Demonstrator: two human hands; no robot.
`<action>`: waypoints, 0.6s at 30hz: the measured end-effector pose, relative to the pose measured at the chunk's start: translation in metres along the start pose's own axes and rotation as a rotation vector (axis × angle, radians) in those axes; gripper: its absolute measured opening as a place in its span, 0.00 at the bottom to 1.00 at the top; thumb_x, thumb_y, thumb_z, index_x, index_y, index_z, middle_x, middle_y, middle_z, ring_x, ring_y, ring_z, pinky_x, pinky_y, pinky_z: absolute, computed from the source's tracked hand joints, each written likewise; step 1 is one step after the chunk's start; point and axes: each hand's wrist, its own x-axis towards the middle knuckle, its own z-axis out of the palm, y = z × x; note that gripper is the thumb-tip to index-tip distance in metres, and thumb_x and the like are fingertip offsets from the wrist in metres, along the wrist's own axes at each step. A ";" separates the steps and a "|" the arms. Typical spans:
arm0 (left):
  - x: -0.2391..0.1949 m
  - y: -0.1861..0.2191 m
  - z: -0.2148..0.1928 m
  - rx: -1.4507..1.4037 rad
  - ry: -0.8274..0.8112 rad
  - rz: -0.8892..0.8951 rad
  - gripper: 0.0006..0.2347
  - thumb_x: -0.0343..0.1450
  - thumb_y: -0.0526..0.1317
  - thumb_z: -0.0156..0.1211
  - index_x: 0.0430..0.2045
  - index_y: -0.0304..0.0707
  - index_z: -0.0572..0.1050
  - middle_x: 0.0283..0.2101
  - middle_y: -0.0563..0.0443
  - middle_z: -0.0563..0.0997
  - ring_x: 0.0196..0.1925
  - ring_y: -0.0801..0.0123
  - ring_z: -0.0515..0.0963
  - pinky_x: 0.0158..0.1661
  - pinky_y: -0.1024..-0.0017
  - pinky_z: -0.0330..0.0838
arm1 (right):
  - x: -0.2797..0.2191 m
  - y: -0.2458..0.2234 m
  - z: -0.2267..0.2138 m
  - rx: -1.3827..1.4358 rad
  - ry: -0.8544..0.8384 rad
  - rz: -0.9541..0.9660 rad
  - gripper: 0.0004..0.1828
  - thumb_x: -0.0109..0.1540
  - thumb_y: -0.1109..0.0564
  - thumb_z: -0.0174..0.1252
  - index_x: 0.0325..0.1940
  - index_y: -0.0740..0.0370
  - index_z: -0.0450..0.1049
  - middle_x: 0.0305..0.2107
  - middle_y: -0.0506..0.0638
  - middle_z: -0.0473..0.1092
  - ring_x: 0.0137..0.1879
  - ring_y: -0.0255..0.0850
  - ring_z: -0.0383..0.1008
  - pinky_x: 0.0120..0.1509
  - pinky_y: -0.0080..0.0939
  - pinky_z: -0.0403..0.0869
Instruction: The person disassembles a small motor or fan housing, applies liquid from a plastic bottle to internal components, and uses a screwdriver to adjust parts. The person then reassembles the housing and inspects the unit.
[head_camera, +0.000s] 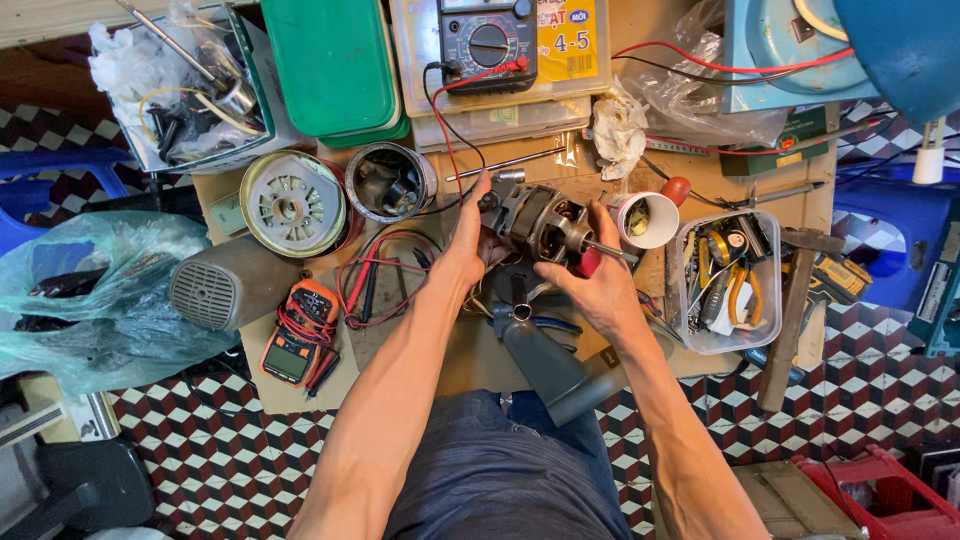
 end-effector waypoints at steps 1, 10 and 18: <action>0.002 -0.002 0.000 0.019 0.018 -0.004 0.30 0.67 0.70 0.57 0.43 0.43 0.79 0.38 0.47 0.82 0.31 0.61 0.77 0.28 0.66 0.71 | 0.005 0.004 0.003 0.066 -0.006 0.032 0.57 0.53 0.51 0.77 0.76 0.71 0.51 0.66 0.62 0.61 0.71 0.47 0.62 0.74 0.46 0.61; 0.022 -0.017 0.007 0.104 0.236 -0.079 0.31 0.66 0.68 0.37 0.58 0.55 0.70 0.52 0.49 0.79 0.48 0.64 0.80 0.37 0.60 0.79 | 0.020 0.008 0.005 0.206 -0.025 0.224 0.55 0.52 0.50 0.75 0.74 0.72 0.54 0.56 0.59 0.71 0.61 0.44 0.73 0.66 0.41 0.72; 0.062 -0.037 -0.016 0.228 0.199 -0.096 0.37 0.70 0.71 0.32 0.69 0.49 0.57 0.62 0.43 0.72 0.57 0.58 0.79 0.52 0.57 0.79 | 0.015 -0.001 0.022 0.010 0.102 0.200 0.56 0.49 0.50 0.76 0.71 0.76 0.53 0.56 0.63 0.71 0.61 0.47 0.74 0.65 0.41 0.71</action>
